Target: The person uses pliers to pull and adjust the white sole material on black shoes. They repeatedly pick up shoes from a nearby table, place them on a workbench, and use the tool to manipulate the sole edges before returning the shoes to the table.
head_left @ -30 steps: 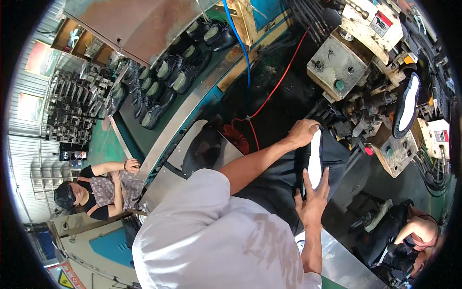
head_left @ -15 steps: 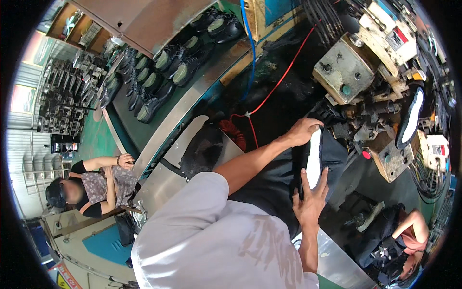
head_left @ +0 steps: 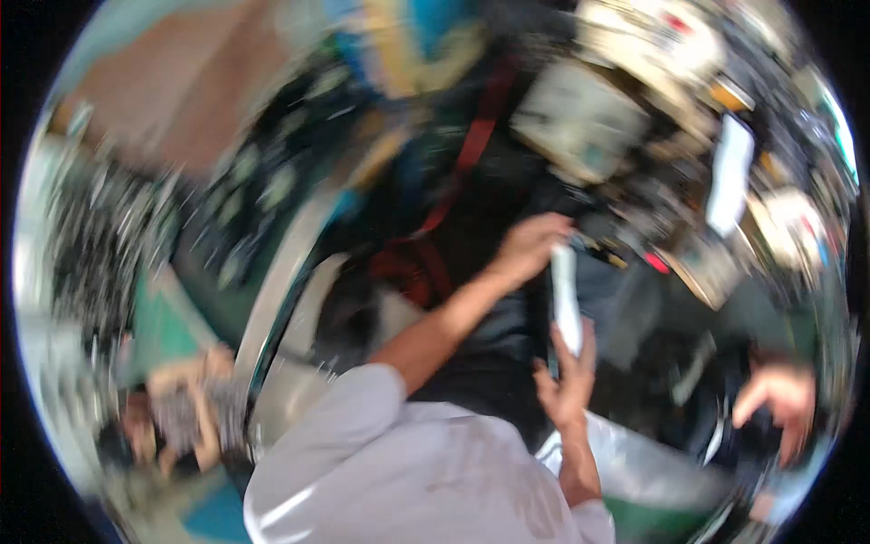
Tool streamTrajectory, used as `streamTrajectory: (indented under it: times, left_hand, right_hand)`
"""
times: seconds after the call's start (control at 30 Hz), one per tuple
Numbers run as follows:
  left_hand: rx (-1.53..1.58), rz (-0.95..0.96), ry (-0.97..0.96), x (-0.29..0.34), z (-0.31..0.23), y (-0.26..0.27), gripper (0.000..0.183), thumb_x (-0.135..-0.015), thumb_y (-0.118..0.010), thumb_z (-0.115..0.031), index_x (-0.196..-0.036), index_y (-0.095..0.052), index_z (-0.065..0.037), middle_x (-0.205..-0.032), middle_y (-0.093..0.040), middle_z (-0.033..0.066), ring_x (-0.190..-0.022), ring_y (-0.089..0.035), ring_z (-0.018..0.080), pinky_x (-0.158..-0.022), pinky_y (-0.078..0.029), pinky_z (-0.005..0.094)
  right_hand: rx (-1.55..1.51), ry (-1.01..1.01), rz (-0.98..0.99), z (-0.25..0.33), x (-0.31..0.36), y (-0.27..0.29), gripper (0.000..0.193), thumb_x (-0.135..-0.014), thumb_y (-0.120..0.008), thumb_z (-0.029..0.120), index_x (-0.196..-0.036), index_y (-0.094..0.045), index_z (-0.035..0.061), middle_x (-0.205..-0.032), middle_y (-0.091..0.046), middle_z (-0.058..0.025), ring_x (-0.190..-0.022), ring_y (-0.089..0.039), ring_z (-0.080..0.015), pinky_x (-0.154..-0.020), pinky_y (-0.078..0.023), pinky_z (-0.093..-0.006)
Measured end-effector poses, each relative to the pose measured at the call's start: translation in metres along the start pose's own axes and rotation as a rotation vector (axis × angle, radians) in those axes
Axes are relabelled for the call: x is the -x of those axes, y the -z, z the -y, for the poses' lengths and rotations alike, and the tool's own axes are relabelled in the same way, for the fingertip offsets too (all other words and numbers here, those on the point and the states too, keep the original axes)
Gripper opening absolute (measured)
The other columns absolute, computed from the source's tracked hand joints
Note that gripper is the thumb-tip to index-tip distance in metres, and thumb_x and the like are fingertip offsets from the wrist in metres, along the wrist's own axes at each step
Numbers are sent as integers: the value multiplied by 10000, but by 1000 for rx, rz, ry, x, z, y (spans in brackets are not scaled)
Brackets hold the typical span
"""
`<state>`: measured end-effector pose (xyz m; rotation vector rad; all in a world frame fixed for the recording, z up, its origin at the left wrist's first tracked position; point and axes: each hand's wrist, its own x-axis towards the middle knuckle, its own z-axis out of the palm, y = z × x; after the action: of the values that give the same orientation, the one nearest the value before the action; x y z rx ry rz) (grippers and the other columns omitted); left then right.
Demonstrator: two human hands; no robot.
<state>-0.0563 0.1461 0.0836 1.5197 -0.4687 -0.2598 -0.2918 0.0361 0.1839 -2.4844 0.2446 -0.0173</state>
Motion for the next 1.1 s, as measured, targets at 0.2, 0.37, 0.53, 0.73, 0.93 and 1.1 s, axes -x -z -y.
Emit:
streamTrajectory:
  times: [0.2,0.37,0.53,0.73,0.93,1.1]
  left_hand:
    - [102,62,144,-98,-72,-54,625,-1113,-636,-361,-1555,-519,65,-1439,-698,200,-1408,-618,278,-1229,-422,402]
    - [274,236,242,-233,-85,-152,750,-1075,-673,-501,-1585,-493,19,-1475,-662,169,-1424,-589,294,-1237,-402,431]
    - [755,439,615,-305,-120,-213,498,-1016,-773,-388,-1384,-635,-83,-1251,-726,103,-1134,-708,249,-1014,-592,481]
    - [660,487,576,-280,-144,-161,528,-995,-753,-244,-1445,-579,-30,-1190,-724,115,-1065,-734,256,-945,-629,436]
    - [762,570,562,-184,-169,-61,657,-959,-688,-229,-1526,-499,45,-1377,-685,231,-1218,-735,344,-1061,-606,505]
    - [512,580,459,-140,-167,-21,579,-1151,-471,-370,-1534,-467,64,-1392,-647,346,-1199,-712,517,-1022,-607,631]
  right_hand:
    - [-199,-233,-284,-38,18,48,697,-864,-870,202,-1528,-662,232,-1702,-298,-377,-1547,-392,-540,-1255,-382,-527]
    - [36,-365,-493,-58,21,112,729,-822,-881,159,-1516,-675,238,-1719,-258,-374,-1547,-389,-534,-1245,-390,-545]
    - [283,-273,-631,-66,-21,178,776,-788,-868,110,-1520,-660,261,-1701,-283,-373,-1451,-494,-556,-1144,-494,-583]
    - [425,-94,-633,-76,-135,228,830,-777,-877,147,-1540,-622,352,-1630,-359,-364,-1299,-565,-546,-1069,-552,-566]
    - [432,-97,-572,-84,-243,219,839,-876,-849,230,-1612,-502,435,-1695,-217,-344,-1319,-496,-588,-1085,-538,-614]
    - [489,-128,-624,-83,-268,180,842,-879,-844,224,-1616,-494,432,-1698,-194,-359,-1330,-462,-610,-1026,-572,-628]
